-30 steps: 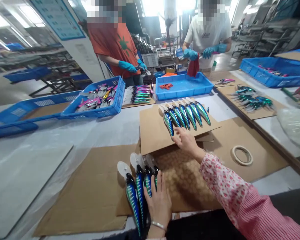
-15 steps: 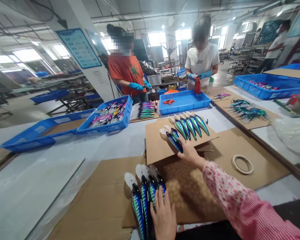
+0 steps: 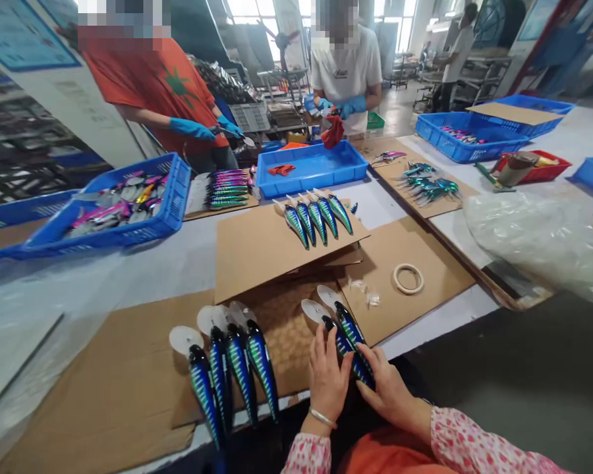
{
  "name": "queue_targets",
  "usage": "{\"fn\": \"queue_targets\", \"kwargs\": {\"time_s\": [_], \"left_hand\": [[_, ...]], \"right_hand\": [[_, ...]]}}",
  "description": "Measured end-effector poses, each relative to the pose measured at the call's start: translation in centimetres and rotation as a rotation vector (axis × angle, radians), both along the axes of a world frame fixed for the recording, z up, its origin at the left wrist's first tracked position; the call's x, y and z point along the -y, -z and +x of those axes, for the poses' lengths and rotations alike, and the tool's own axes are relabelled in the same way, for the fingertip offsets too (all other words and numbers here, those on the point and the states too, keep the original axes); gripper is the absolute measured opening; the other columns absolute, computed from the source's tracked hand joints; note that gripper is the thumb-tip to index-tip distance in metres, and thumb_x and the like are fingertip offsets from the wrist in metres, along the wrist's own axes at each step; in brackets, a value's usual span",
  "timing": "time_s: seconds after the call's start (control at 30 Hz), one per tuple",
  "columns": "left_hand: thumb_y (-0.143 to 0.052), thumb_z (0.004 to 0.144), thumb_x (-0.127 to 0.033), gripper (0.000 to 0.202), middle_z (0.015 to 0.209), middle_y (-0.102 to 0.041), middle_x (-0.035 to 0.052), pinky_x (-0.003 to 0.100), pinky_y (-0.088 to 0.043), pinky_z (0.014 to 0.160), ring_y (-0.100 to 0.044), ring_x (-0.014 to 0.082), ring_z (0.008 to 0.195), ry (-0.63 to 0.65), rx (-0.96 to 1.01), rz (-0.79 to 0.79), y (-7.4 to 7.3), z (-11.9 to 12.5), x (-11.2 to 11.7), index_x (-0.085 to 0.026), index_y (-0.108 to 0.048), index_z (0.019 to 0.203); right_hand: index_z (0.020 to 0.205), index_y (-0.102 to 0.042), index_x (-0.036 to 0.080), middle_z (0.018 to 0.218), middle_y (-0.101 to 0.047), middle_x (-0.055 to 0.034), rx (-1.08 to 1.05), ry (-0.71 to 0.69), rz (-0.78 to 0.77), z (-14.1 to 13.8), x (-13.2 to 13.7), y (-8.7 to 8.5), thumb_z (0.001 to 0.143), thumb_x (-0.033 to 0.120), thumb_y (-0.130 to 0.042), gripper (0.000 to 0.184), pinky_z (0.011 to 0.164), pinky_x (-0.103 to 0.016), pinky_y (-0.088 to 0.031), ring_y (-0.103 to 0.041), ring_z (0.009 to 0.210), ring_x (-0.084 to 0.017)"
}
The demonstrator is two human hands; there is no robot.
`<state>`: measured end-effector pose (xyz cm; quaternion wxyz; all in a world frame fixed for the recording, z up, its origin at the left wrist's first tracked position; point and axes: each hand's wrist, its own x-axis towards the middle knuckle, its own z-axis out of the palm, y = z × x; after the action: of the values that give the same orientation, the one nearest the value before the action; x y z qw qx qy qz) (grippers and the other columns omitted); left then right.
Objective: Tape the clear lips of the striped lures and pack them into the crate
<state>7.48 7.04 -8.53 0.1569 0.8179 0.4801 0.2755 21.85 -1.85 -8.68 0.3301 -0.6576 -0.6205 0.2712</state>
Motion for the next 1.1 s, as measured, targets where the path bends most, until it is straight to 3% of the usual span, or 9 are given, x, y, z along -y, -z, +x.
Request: {"fn": "queue_targets", "kwargs": {"time_s": [0.1, 0.23, 0.4, 0.57, 0.7, 0.8, 0.9, 1.0, 1.1], "left_hand": [[-0.048, 0.097, -0.035, 0.050, 0.155, -0.036, 0.0192, 0.055, -0.042, 0.105, -0.041, 0.0343, 0.137, -0.012, -0.094, 0.028, 0.5, 1.4, 0.0, -0.016, -0.044, 0.143], [-0.049, 0.095, -0.032, 0.047, 0.151, -0.044, 0.0164, 0.052, -0.039, 0.107, -0.043, 0.0341, 0.134, -0.005, -0.269, 0.084, -0.6, 2.6, -0.7, -0.015, -0.050, 0.139], [-0.046, 0.092, -0.021, 0.043, 0.147, -0.049, 0.0173, 0.053, -0.037, 0.106, -0.046, 0.0345, 0.132, -0.104, -0.385, 0.136, -1.8, 1.6, -2.8, -0.011, -0.055, 0.133], [-0.045, 0.093, -0.022, 0.041, 0.144, -0.052, 0.0181, 0.057, -0.040, 0.103, -0.047, 0.0381, 0.129, -0.122, -0.380, 0.166, -1.5, -1.0, -4.6, -0.010, -0.056, 0.130], [-0.046, 0.094, -0.029, 0.039, 0.136, -0.056, 0.0217, 0.060, -0.045, 0.097, -0.050, 0.0421, 0.125, -0.084, -0.190, 0.187, -2.0, -0.8, -4.5, -0.010, -0.056, 0.126], [-0.053, 0.093, -0.035, 0.041, 0.125, -0.063, 0.0159, 0.052, -0.051, 0.095, -0.060, 0.0328, 0.114, 0.045, 0.065, 0.067, -3.8, 1.2, -4.0, -0.017, -0.051, 0.130], [-0.058, 0.093, -0.031, 0.042, 0.119, -0.067, 0.0101, 0.041, -0.055, 0.092, -0.066, 0.0247, 0.107, 0.175, 0.217, -0.082, -6.2, 3.7, -3.4, -0.022, -0.049, 0.132], [-0.059, 0.091, -0.024, 0.044, 0.125, -0.066, 0.0096, 0.038, -0.054, 0.097, -0.064, 0.0231, 0.114, 0.248, 0.275, -0.090, -7.7, 5.5, -3.2, -0.022, -0.048, 0.134], [-0.057, 0.093, -0.019, 0.037, 0.119, -0.070, 0.0075, 0.032, -0.055, 0.095, -0.067, 0.0200, 0.110, 0.286, 0.289, -0.046, -8.0, 5.6, -2.9, -0.021, -0.053, 0.129]], "right_hand": [[0.147, -0.033, 0.026, 0.116, -0.058, -0.0118, 0.081, -0.112, -0.050, 2.3, -0.9, -0.4, 0.091, 0.026, -0.056, 0.060, 0.084, -0.042, -0.057, -0.064, 0.098, -0.027], [0.151, -0.028, 0.023, 0.116, -0.059, -0.0126, 0.223, -0.093, -0.092, 4.3, -1.9, -1.3, 0.098, 0.023, -0.044, 0.056, 0.081, -0.038, -0.056, -0.066, 0.095, -0.025], [0.149, -0.035, 0.027, 0.111, -0.060, -0.0094, 0.385, -0.171, -0.162, 6.0, -3.0, -2.9, 0.096, 0.033, -0.054, 0.056, 0.069, -0.029, -0.052, -0.067, 0.083, -0.021], [0.118, -0.059, 0.018, 0.107, -0.062, -0.0102, 0.434, 0.161, -0.010, 13.6, -6.5, -3.3, 0.094, 0.022, -0.055, 0.025, 0.089, -0.035, -0.047, -0.059, 0.101, -0.024], [0.094, -0.063, 0.017, 0.101, -0.064, -0.0127, 0.524, 0.204, 0.035, 18.7, -8.8, -2.9, 0.092, 0.024, -0.057, 0.009, 0.093, -0.044, -0.041, -0.055, 0.102, -0.028], [0.087, -0.060, 0.018, 0.088, -0.065, -0.0072, 0.487, 0.140, 0.071, 18.0, -8.7, -3.4, 0.096, 0.026, -0.054, 0.013, 0.096, -0.042, -0.039, -0.058, 0.092, -0.023], [0.090, -0.057, 0.018, 0.084, -0.065, -0.0039, 0.340, 0.042, 0.116, 14.4, -7.5, -4.5, 0.097, 0.030, -0.051, 0.015, 0.085, -0.032, -0.044, -0.060, 0.081, -0.018], [0.089, -0.056, 0.019, 0.082, -0.065, -0.0042, 0.118, -0.027, 0.169, 10.8, -6.2, -5.7, 0.098, 0.038, -0.049, 0.022, 0.070, -0.028, -0.043, -0.058, 0.075, -0.017], [0.088, -0.057, 0.019, 0.079, -0.063, -0.0041, 0.031, -0.057, 0.192, 8.6, -5.6, -6.3, 0.098, 0.042, -0.048, 0.027, 0.066, -0.028, -0.040, -0.054, 0.069, -0.016]]}}
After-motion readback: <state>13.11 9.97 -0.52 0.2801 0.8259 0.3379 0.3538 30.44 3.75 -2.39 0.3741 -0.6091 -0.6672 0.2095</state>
